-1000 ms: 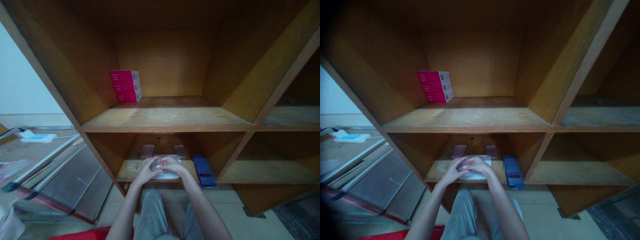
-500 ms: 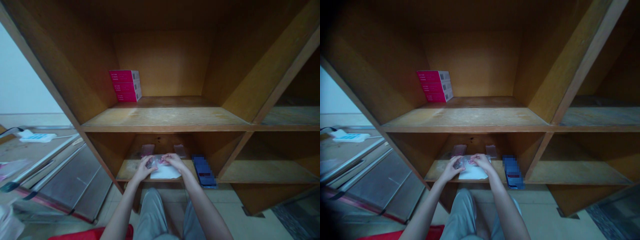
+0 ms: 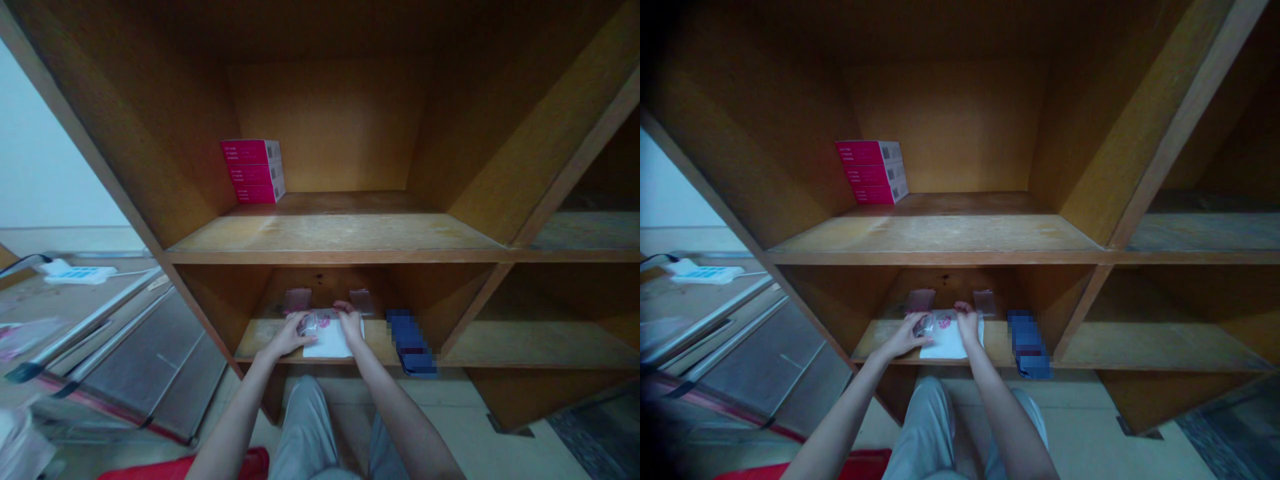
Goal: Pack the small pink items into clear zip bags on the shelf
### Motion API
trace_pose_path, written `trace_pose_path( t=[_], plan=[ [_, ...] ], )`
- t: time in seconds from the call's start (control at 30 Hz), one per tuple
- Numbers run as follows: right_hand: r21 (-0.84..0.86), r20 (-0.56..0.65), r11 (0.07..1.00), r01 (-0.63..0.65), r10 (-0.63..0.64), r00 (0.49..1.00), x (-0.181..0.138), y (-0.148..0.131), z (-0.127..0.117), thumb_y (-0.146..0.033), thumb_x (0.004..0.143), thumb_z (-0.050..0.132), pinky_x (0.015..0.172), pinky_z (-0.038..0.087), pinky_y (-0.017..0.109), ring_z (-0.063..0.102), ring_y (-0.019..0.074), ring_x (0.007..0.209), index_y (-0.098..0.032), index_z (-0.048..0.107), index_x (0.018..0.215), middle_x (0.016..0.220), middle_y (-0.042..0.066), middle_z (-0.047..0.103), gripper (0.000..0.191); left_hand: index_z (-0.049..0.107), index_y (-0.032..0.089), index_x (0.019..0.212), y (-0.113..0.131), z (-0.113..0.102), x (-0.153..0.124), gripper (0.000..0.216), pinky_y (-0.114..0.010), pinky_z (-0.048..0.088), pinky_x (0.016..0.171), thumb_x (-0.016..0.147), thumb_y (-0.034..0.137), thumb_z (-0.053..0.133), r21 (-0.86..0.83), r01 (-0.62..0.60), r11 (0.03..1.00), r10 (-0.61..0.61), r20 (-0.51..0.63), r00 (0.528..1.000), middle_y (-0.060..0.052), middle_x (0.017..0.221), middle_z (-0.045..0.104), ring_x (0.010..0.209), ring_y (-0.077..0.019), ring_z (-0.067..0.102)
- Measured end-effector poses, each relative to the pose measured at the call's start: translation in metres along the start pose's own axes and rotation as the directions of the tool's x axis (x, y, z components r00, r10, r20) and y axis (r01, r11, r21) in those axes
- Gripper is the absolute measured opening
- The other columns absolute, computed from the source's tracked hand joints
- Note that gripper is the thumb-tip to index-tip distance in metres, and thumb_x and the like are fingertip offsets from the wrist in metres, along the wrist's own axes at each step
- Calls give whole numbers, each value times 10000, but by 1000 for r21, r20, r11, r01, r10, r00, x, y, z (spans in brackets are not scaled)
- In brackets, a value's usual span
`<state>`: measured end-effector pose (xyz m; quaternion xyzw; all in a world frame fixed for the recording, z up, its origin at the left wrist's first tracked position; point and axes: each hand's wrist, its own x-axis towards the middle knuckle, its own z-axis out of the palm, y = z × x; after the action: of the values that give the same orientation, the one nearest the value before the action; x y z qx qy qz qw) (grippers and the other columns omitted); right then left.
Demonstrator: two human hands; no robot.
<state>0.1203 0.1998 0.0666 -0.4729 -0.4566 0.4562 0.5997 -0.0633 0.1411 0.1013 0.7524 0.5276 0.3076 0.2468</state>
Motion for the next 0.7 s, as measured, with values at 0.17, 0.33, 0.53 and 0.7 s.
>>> trace_pose_path(
  t=[0.17, 0.33, 0.53, 0.7],
  plan=[
    [71, -44, 997, 9, -6, 999, 1, 8, 2, -164, 539, 472, 745, 454, 305, 589, 182, 729, -184, 594, 678, 737, 34, 648, 186, 420, 182, 1183, 7, -5, 3, 638, -377, 329, 929, 652, 491, 593, 31, -19, 999, 16, 96, 995, -94, 1149, 490, 1064, -232, 431],
    [82, -6, 996, 25, -25, 1000, -2, 4, 2, -156, 558, 452, 739, 452, 316, 592, 189, 736, -175, 609, 728, 763, 42, 649, 232, 384, 178, 1202, 11, -8, 5, 558, -363, 330, 931, 743, 476, 495, 5, -5, 1000, 5, 64, 998, -103, 1163, 472, 1064, -213, 439],
    [66, 7, 998, 24, -24, 1000, -4, -4, 2, -156, 569, 455, 728, 448, 312, 595, 190, 728, -171, 611, 733, 754, 40, 648, 226, 399, 193, 1192, 13, -4, 7, 602, -371, 289, 962, 697, 500, 547, 79, -55, 995, 51, 41, 998, -93, 1182, 465, 1108, -224, 407],
    [83, 5, 996, 20, -20, 1000, -4, -4, 2, -155, 574, 457, 719, 448, 304, 591, 184, 711, -177, 604, 727, 739, 34, 646, 214, 411, 198, 1188, 10, -2, 8, 569, -353, 294, 956, 722, 507, 515, 130, -60, 990, 59, 14, 998, -84, 1177, 491, 1100, -212, 424]
  ],
)
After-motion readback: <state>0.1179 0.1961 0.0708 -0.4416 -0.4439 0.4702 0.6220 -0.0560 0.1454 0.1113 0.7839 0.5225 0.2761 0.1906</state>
